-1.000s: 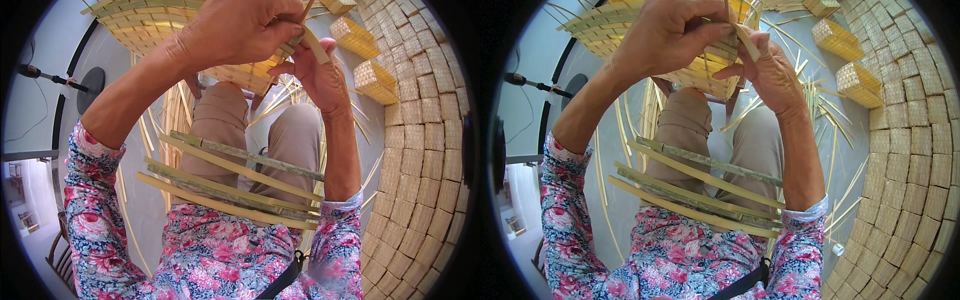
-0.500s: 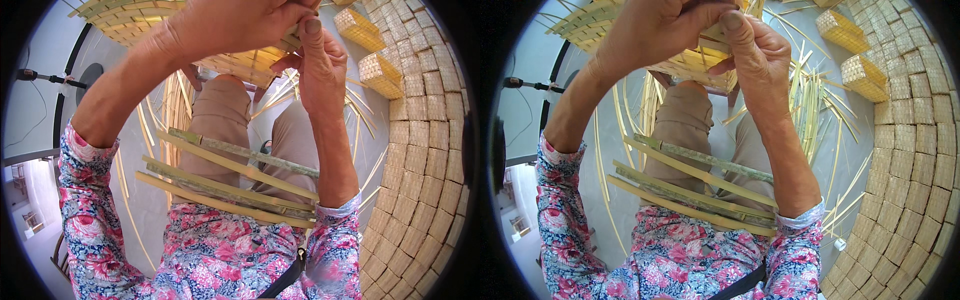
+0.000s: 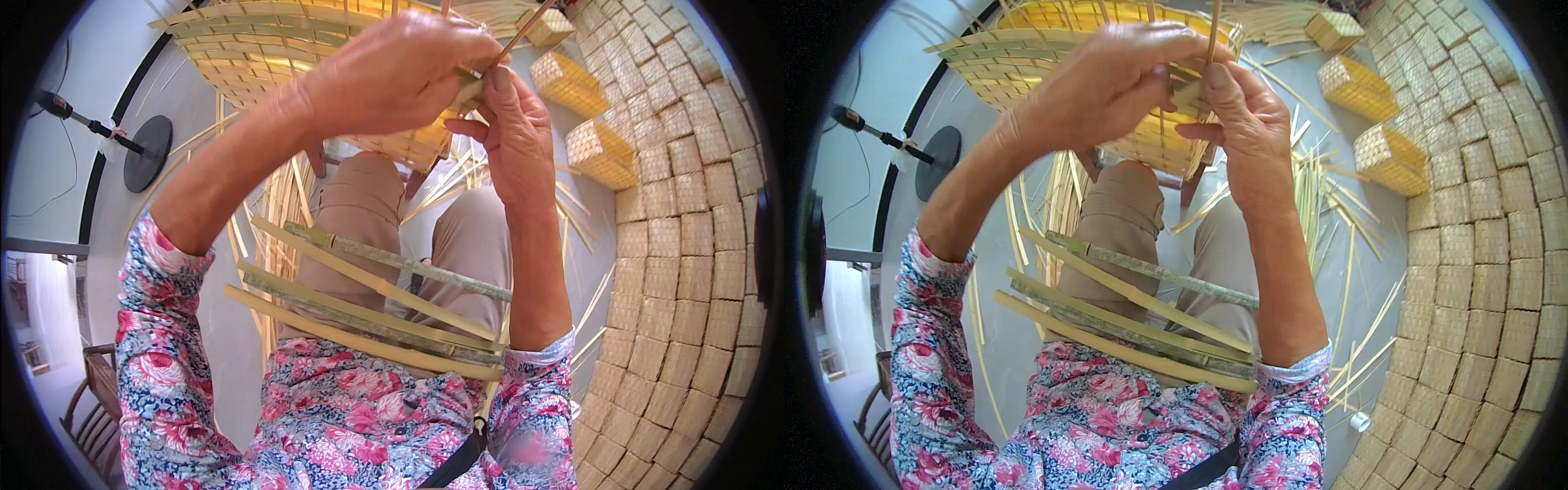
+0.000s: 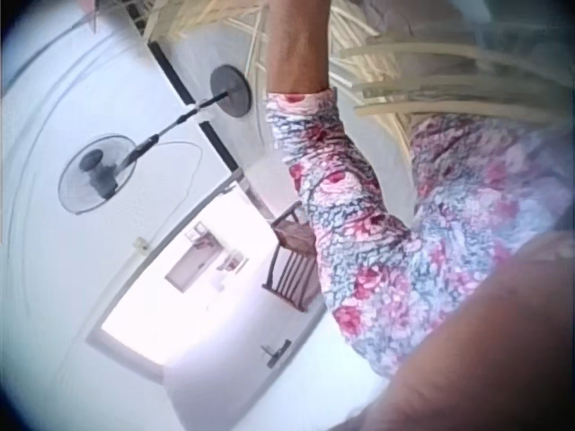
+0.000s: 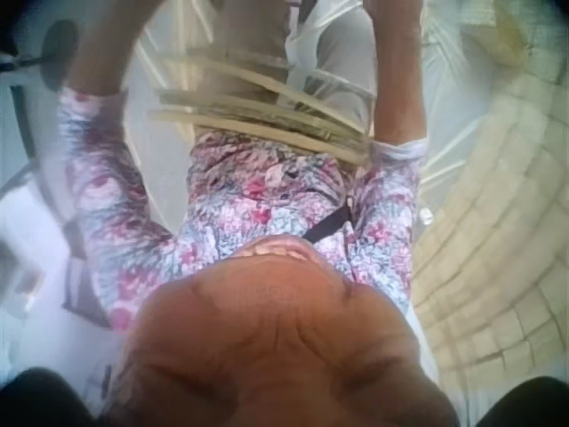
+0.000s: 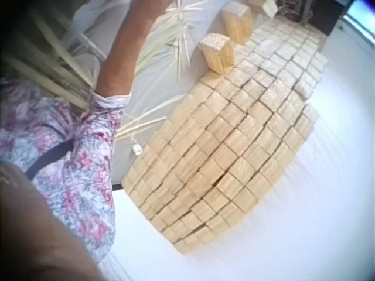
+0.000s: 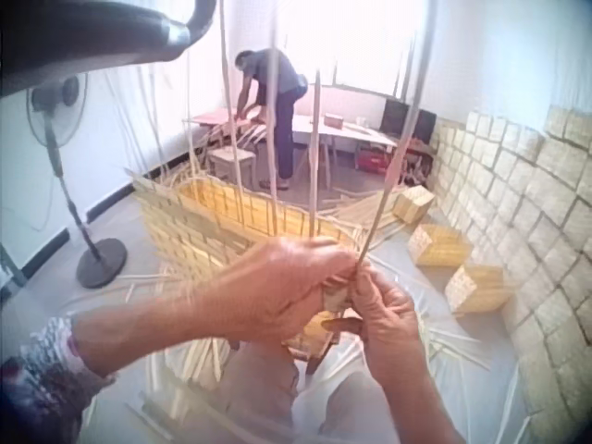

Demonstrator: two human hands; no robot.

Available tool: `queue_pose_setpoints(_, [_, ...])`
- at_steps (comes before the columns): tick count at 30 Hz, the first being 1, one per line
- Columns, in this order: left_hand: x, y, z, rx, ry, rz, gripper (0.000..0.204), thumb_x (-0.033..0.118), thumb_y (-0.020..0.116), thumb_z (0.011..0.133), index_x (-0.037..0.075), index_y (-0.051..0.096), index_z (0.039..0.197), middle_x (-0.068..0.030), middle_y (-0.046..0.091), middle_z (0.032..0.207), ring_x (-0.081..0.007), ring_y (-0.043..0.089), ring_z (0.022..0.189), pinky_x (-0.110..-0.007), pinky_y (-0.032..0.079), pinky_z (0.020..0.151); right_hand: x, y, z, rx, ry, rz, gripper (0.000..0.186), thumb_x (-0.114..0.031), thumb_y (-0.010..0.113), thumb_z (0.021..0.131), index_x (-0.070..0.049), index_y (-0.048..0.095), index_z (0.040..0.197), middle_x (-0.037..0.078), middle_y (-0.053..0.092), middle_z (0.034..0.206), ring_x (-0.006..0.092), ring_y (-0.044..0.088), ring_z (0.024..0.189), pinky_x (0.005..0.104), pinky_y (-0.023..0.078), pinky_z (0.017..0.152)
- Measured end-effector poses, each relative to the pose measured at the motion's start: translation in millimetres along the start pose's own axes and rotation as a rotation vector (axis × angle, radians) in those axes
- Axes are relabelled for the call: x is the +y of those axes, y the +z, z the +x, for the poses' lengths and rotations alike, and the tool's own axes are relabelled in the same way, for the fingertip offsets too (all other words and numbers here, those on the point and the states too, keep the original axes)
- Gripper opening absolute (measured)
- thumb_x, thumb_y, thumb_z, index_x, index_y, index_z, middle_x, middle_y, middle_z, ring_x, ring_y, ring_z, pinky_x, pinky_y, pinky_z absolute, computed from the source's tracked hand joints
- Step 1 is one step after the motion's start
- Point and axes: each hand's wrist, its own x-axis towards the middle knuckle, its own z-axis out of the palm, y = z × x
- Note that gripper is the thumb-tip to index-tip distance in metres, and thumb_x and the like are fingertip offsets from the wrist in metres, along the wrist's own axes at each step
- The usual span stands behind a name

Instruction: The person weaves a rectangular basket using thin bamboo strips. They interlace the strips through the vertical frame, trim excess material with scissors, and tighten the weave by hand.

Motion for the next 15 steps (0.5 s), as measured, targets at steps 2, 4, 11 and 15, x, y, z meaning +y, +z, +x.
queue_pose_setpoints(2, [2,14,-14,0.208,0.028,0.006,0.057,-0.003,0.052,0.08,0.01,0.052,0.136,-0.0172,0.064,0.114,-0.0365,0.067,0.088,-0.044,0.056,0.076,-10,-10,3,-0.074,0.082,0.076,0.041,-0.038,0.056,0.1,-0.001,0.065,0.117,0.01,0.071,0.104,0.0151,0.07,0.092,0.0278,0.062,0.069])
queue_pose_setpoints(4, [5,20,-24,0.195,-0.027,0.033,0.068,0.005,0.062,0.084,0.012,0.039,0.148,-0.0175,0.056,0.128,-0.0334,0.067,0.095,-0.041,0.059,0.076,-11,-13,6,-0.102,0.129,0.126,0.044,-0.041,0.059,0.098,-0.001,0.066,0.117,0.008,0.071,0.1,0.0126,0.069,0.087,0.0252,0.062,0.068])
queue_pose_setpoints(11, [13,49,-23,0.452,-0.144,0.113,0.069,0.025,0.075,0.082,0.01,0.045,0.142,-0.011,0.061,0.122,-0.0252,0.069,0.096,-0.032,0.059,0.071,-27,-7,3,-0.141,0.078,-0.221,0.031,-0.03,0.064,0.097,0.0,0.07,0.102,0.005,0.07,0.087,0.0098,0.067,0.075,0.0259,0.058,0.072])
queue_pose_setpoints(15, [12,56,-23,0.502,-0.131,0.119,0.068,0.021,0.075,0.081,0.01,0.046,0.142,-0.0106,0.061,0.119,-0.0256,0.068,0.095,-0.032,0.058,0.07,-30,-3,5,-0.132,0.054,-0.241,0.03,-0.029,0.062,0.099,-0.001,0.07,0.103,0.004,0.069,0.087,0.0085,0.066,0.076,0.0257,0.059,0.071])
